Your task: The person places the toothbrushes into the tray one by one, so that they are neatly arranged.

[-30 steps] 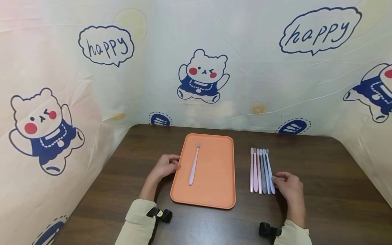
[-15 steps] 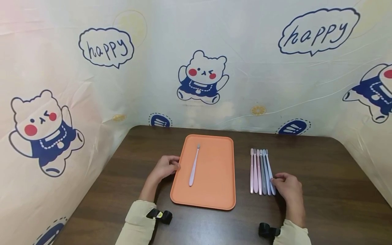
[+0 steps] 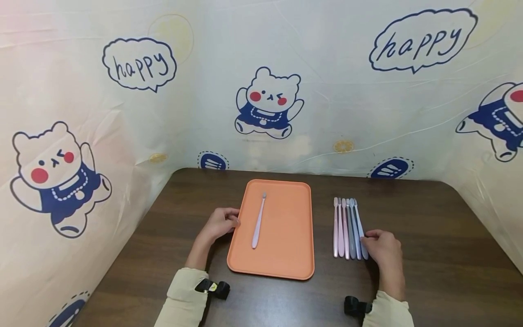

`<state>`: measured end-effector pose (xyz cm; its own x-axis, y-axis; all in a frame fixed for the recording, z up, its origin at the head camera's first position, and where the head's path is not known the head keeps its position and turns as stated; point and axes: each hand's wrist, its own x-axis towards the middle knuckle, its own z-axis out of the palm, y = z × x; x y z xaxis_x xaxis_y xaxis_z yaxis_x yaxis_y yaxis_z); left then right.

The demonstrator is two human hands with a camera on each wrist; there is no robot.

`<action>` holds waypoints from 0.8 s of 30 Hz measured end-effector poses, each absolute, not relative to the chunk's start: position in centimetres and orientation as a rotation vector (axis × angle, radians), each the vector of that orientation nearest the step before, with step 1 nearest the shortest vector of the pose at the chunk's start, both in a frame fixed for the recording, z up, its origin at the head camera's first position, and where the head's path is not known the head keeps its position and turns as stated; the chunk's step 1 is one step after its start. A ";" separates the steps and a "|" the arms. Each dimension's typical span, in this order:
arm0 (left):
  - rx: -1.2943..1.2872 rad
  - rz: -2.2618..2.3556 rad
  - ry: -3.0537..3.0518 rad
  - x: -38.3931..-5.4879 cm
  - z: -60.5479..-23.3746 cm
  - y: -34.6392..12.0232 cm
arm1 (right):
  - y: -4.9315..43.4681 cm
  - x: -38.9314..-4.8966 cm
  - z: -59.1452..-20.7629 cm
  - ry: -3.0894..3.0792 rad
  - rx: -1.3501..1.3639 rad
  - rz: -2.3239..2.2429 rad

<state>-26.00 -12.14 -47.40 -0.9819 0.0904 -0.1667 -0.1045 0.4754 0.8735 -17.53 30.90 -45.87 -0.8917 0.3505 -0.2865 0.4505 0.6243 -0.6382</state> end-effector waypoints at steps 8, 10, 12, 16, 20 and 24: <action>-0.022 1.509 2.529 -25.9 -47.2 -12.1 | 31.0 -17.4 -46.1 2.731 0.627 -1.117; -0.026 1.505 2.531 -25.9 -47.2 -12.1 | 31.0 -17.4 -46.2 2.738 0.622 -1.116; -0.025 1.500 2.535 -25.9 -47.2 -12.1 | 31.0 -17.5 -46.2 2.750 0.619 -1.111; -0.017 1.507 2.533 -25.9 -47.3 -12.1 | 31.0 -17.6 -46.2 2.763 0.623 -1.095; -0.018 1.514 2.531 -26.0 -47.4 -12.1 | 31.0 -17.7 -46.3 2.757 0.632 -1.087; -0.023 1.513 2.535 -26.0 -47.4 -12.1 | 30.9 -17.8 -46.3 2.777 0.648 -1.077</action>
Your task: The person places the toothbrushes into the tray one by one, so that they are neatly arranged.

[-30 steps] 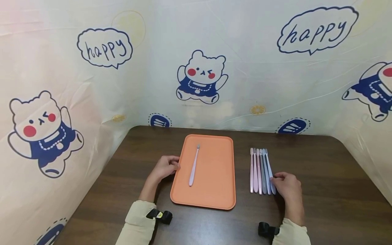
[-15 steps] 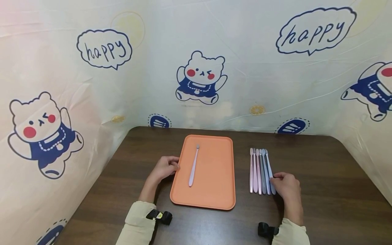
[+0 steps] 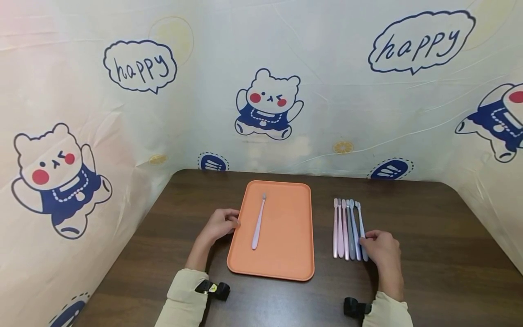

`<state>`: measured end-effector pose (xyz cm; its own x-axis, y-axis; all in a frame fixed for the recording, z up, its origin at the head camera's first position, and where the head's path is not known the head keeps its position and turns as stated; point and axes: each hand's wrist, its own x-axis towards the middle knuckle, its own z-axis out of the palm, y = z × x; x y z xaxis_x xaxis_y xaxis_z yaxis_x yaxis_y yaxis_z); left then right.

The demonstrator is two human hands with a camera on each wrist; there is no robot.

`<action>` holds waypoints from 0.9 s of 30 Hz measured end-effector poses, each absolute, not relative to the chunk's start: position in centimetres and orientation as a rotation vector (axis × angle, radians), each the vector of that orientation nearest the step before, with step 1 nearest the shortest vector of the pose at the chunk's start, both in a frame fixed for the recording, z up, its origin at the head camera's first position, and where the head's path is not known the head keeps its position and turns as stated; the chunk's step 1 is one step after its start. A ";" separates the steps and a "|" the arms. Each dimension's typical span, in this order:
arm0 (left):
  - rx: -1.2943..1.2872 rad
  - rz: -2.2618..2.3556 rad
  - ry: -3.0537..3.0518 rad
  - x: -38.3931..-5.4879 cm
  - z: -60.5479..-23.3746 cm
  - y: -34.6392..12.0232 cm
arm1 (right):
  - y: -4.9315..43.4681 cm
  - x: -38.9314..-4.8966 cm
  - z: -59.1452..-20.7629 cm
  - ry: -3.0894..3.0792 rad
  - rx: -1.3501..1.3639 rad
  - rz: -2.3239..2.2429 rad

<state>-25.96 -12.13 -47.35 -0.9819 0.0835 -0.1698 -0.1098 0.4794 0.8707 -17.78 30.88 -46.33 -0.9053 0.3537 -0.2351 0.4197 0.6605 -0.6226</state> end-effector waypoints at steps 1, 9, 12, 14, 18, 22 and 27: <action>-0.025 1.514 2.534 -25.9 -47.4 -12.1 | 30.9 -17.8 -46.3 2.782 0.653 -1.076; -0.025 1.520 2.532 -25.9 -47.4 -12.1 | 30.7 -17.8 -46.4 2.808 0.703 -1.061; -0.025 1.514 2.535 -25.9 -47.3 -12.1 | 30.6 -17.8 -46.3 2.791 0.720 -1.068; -0.023 1.511 2.540 -25.9 -47.2 -12.1 | 30.6 -17.8 -46.2 2.779 0.721 -1.079; -0.019 1.514 2.539 -25.9 -47.2 -12.1 | 30.7 -17.8 -46.2 2.764 0.720 -1.114; -0.008 1.519 2.537 -25.9 -47.3 -12.1 | 30.9 -17.7 -46.3 2.744 0.713 -1.178; -0.004 1.507 2.546 -25.8 -47.2 -12.1 | 31.0 -17.6 -46.3 2.671 0.715 -1.319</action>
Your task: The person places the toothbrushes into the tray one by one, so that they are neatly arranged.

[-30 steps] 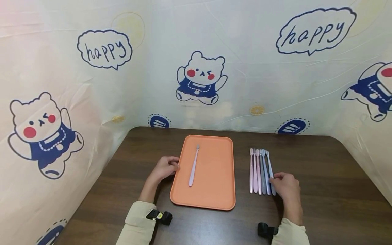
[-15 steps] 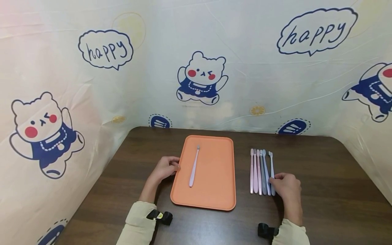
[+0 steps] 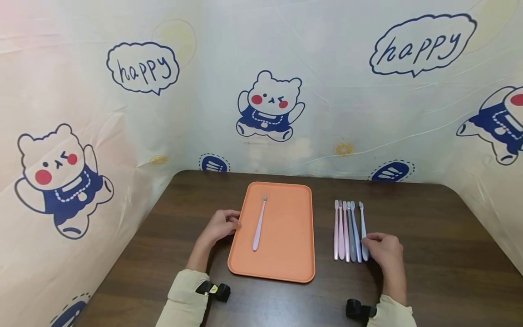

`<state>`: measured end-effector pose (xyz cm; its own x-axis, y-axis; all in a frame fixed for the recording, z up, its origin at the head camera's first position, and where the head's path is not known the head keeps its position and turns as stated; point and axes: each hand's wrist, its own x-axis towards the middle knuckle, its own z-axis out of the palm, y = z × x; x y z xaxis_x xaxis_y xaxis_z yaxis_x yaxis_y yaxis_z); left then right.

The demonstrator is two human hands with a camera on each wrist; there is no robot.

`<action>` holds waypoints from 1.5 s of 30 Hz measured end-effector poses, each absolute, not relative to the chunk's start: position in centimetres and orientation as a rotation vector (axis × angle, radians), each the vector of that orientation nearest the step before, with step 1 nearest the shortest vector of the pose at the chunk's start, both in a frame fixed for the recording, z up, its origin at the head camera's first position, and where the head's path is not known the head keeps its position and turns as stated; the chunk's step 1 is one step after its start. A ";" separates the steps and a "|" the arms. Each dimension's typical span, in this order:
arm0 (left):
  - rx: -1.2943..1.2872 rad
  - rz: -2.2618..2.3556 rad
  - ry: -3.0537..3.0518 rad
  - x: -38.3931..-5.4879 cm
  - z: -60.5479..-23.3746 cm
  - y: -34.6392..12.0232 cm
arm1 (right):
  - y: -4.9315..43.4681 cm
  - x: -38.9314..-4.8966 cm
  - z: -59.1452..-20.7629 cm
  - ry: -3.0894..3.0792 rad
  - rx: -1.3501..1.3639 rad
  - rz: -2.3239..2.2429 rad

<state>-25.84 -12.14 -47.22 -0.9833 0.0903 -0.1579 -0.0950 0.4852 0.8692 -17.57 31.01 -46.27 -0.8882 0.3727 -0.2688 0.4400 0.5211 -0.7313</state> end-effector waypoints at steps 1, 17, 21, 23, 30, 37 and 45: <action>-0.011 1.506 2.545 -25.8 -47.2 -12.1 | 31.0 -17.6 -46.3 2.657 0.712 -1.352; -0.007 1.509 2.549 -26.0 -47.3 -12.1 | 31.6 -17.7 -46.3 2.504 0.620 -1.608; -0.004 1.519 2.540 -25.9 -47.2 -12.2 | 31.7 -17.8 -46.3 2.469 0.601 -1.632; -0.004 1.523 2.537 -25.9 -47.1 -12.2 | 31.8 -17.8 -46.3 2.458 0.593 -1.637; 0.004 1.530 2.533 -25.8 -47.1 -12.2 | 31.7 -17.8 -46.1 2.412 0.568 -1.669; -0.005 1.519 2.542 -25.8 -47.1 -12.2 | 31.9 -17.6 -45.9 2.265 0.491 -1.794; 0.004 1.531 2.534 -25.7 -47.1 -12.2 | 31.8 -17.6 -46.0 2.139 0.402 -1.918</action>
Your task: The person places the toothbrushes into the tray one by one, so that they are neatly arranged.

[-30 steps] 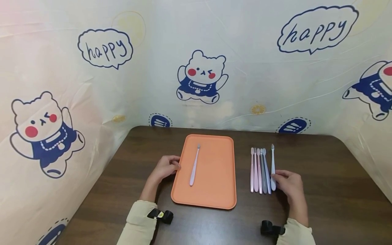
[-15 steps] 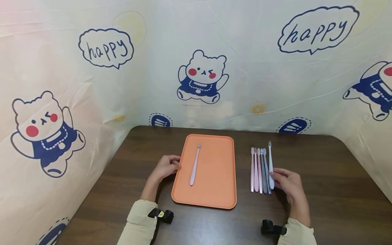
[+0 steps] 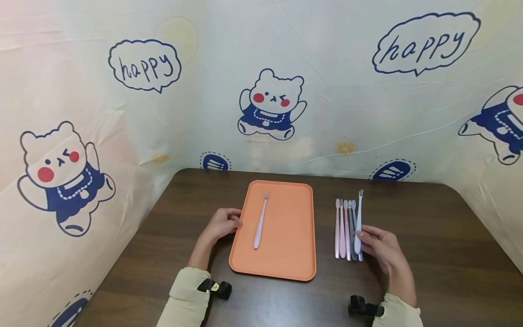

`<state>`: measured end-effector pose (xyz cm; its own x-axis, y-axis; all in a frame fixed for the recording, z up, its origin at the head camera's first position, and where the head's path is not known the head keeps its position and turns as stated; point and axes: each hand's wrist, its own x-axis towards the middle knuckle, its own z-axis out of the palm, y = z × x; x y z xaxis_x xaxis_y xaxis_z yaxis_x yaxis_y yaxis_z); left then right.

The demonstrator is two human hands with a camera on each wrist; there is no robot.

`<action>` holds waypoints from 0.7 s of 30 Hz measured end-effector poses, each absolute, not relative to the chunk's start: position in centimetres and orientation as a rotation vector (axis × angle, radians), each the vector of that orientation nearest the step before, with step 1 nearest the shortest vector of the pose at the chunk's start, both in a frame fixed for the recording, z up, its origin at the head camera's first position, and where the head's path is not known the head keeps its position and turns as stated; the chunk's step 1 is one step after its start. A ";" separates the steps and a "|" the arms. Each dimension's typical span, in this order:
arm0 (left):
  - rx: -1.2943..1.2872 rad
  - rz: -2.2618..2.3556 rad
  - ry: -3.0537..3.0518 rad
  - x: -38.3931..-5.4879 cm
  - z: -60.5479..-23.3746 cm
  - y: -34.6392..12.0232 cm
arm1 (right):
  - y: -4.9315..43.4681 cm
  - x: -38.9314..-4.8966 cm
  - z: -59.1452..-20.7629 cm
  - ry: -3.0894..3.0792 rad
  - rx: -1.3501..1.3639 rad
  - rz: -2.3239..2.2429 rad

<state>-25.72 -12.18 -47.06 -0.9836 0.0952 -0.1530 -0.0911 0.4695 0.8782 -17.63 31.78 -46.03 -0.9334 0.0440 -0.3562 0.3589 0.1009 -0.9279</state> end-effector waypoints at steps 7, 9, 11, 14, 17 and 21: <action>0.006 1.525 2.550 -25.7 -47.0 -12.2 | 31.1 -17.7 -46.1 2.064 0.296 -1.964; 0.007 1.527 2.549 -25.7 -47.0 -12.2 | 30.8 -17.7 -46.1 2.047 0.261 -1.979; 0.007 1.532 2.545 -25.7 -47.0 -12.2 | 30.4 -17.8 -46.1 2.029 0.237 -1.989; 0.006 1.532 2.547 -25.7 -47.1 -12.2 | 29.8 -18.0 -46.0 2.011 0.209 -1.972; 0.002 1.530 2.550 -25.7 -47.1 -12.2 | 29.0 -18.2 -45.8 2.020 0.175 -1.927; 0.002 1.526 2.549 -25.8 -47.1 -12.3 | 27.9 -18.4 -45.7 2.047 0.132 -1.887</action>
